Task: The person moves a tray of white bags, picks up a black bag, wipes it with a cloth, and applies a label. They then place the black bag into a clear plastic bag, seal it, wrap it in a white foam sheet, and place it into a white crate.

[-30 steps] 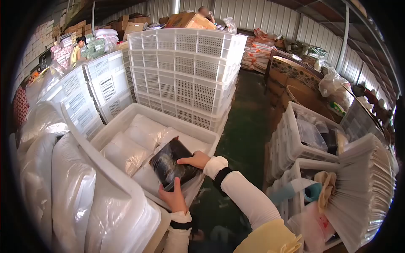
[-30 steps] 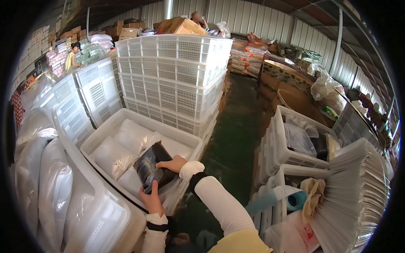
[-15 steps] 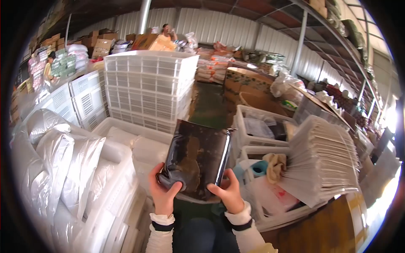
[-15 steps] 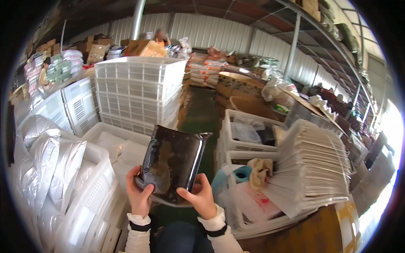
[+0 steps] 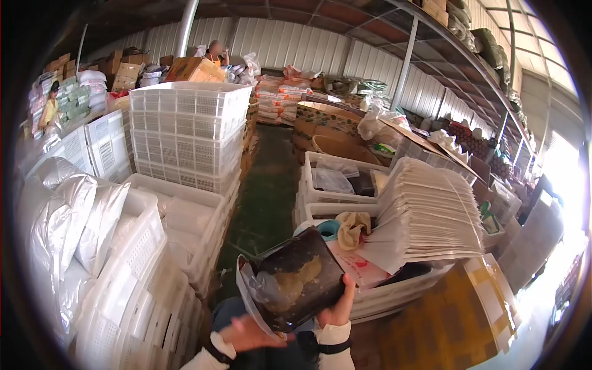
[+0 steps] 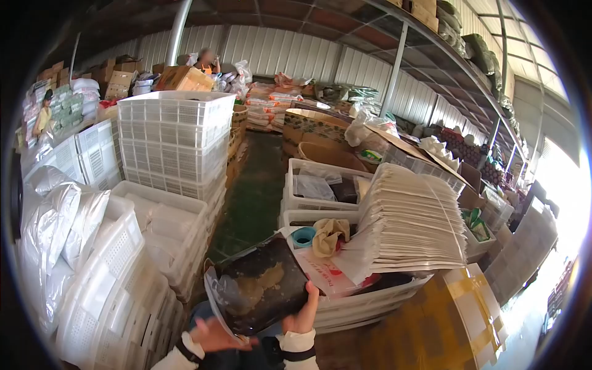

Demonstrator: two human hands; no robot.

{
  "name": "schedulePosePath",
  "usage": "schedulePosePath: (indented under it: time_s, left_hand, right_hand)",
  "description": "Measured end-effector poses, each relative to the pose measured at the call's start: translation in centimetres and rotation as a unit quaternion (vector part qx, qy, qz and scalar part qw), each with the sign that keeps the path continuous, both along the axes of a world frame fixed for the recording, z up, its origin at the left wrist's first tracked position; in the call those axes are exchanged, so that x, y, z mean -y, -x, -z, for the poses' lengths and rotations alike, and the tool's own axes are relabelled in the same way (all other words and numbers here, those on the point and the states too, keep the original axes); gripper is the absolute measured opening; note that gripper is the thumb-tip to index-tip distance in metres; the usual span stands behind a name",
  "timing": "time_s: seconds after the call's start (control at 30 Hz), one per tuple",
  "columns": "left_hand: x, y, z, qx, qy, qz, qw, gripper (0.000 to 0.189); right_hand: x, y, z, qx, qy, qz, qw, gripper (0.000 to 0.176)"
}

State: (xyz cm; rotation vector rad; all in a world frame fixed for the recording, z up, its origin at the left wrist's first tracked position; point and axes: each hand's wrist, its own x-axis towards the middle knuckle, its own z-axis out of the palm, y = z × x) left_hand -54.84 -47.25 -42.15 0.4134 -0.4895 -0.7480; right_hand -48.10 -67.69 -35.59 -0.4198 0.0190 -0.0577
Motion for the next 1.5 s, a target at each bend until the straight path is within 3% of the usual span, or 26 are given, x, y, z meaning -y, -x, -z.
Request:
schedulePosePath:
  time_s: [0.03, 0.1, 0.17, 0.23, 0.27, 0.3, 0.37, 0.4, 0.47, 0.53, 0.6, 0.7, 0.73, 0.8, 0.9, 0.97, 1.07, 1.17, 1.23, 1.4, 1.5]
  left_hand:
    - [1.0, 1.4, -1.7, -0.009, -0.107, -0.007, 0.994, 0.110]
    - [2.7, 2.2, -2.5, -0.025, -0.088, -0.146, 0.985, 0.097]
    - [3.1, 1.3, -1.6, -0.103, -0.023, -0.195, 0.975, 0.088]
    - [2.8, -0.3, -0.1, -0.149, 0.050, -0.226, 0.961, 0.081]
    - [1.7, -0.7, 1.1, -0.162, 0.088, -0.233, 0.955, 0.079]
    - [0.3, -1.1, 1.8, -0.175, 0.124, -0.240, 0.947, 0.076]
    - [-2.0, -1.9, 1.7, -0.094, 0.040, -0.302, 0.948, 0.074]
    - [-3.0, -2.0, 1.7, -0.061, -0.005, -0.329, 0.942, 0.074]
    - [-4.6, -2.7, 1.2, -0.083, -0.027, -0.353, 0.932, 0.071]
    - [-6.3, -3.5, 0.6, -0.059, -0.099, -0.368, 0.923, 0.072]
    - [-7.5, -4.2, 1.9, -0.031, -0.202, -0.366, 0.908, 0.068]
    - [-6.9, -5.0, 2.8, -0.067, -0.252, -0.360, 0.896, 0.062]
    - [-6.8, -5.2, 3.8, -0.082, -0.301, -0.356, 0.881, 0.060]
    - [-6.6, -6.4, 6.0, -0.105, -0.397, -0.339, 0.847, 0.057]
    - [-5.9, -7.7, 3.4, -0.060, -0.521, -0.296, 0.799, 0.055]
    - [-5.9, -8.3, 4.0, -0.035, -0.522, -0.290, 0.801, 0.054]
    - [-5.5, -9.3, 4.3, -0.005, -0.572, -0.279, 0.771, 0.052]
    - [-4.5, -9.7, 1.9, 0.006, -0.618, -0.302, 0.726, 0.037]
    - [-4.3, -9.7, 1.7, 0.022, -0.658, -0.290, 0.695, 0.032]
    - [-3.0, -8.7, 1.6, 0.085, -0.672, -0.386, 0.626, 0.033]
    - [-2.7, -8.1, 1.5, 0.091, -0.672, -0.412, 0.608, 0.034]
  right_hand:
    - [-0.2, 0.6, -0.1, 0.001, -0.020, 0.000, 1.000, 0.046]
    - [-1.8, 2.7, -0.8, 0.053, 0.060, 0.102, 0.992, 0.049]
    - [-3.1, 4.6, -0.9, 0.162, 0.183, 0.192, 0.950, 0.051]
    - [-3.5, 5.5, 0.9, 0.256, 0.288, 0.245, 0.890, 0.073]
    - [-3.0, 6.6, 1.3, 0.251, 0.280, 0.174, 0.910, 0.097]
    - [-3.7, 8.7, -3.6, 0.308, 0.276, 0.190, 0.890, 0.056]
    - [-1.2, 6.5, 3.5, 0.292, 0.327, 0.052, 0.897, 0.113]
    - [-0.1, 6.2, 1.1, 0.239, 0.252, -0.189, 0.918, 0.110]
    - [1.9, 4.3, 1.0, 0.222, 0.061, -0.389, 0.892, 0.109]
    - [2.8, 1.6, 6.1, 0.220, 0.001, -0.338, 0.915, 0.098]
    - [2.7, 1.2, 9.0, 0.113, 0.073, -0.302, 0.944, 0.074]
    - [2.4, 4.1, 12.0, -0.015, 0.202, -0.317, 0.927, 0.067]
    - [2.1, 4.9, 12.0, -0.070, 0.172, -0.330, 0.925, 0.064]
    - [2.0, 4.8, 12.3, -0.091, 0.212, -0.338, 0.912, 0.066]
    - [2.6, 4.1, 13.3, -0.093, 0.321, -0.343, 0.878, 0.072]
    - [2.9, 3.0, 12.6, -0.060, 0.425, -0.332, 0.840, 0.076]
    - [2.5, 2.0, 11.4, -0.083, 0.457, -0.308, 0.830, 0.079]
    - [3.2, 0.2, 8.7, -0.092, 0.711, -0.350, 0.603, 0.076]
    - [3.0, -0.1, 7.8, -0.041, 0.770, -0.272, 0.576, 0.075]
    - [2.2, -1.0, 9.1, 0.075, 0.835, -0.107, 0.535, 0.065]
    - [0.6, -1.2, 9.3, 0.064, 0.846, -0.055, 0.527, 0.059]
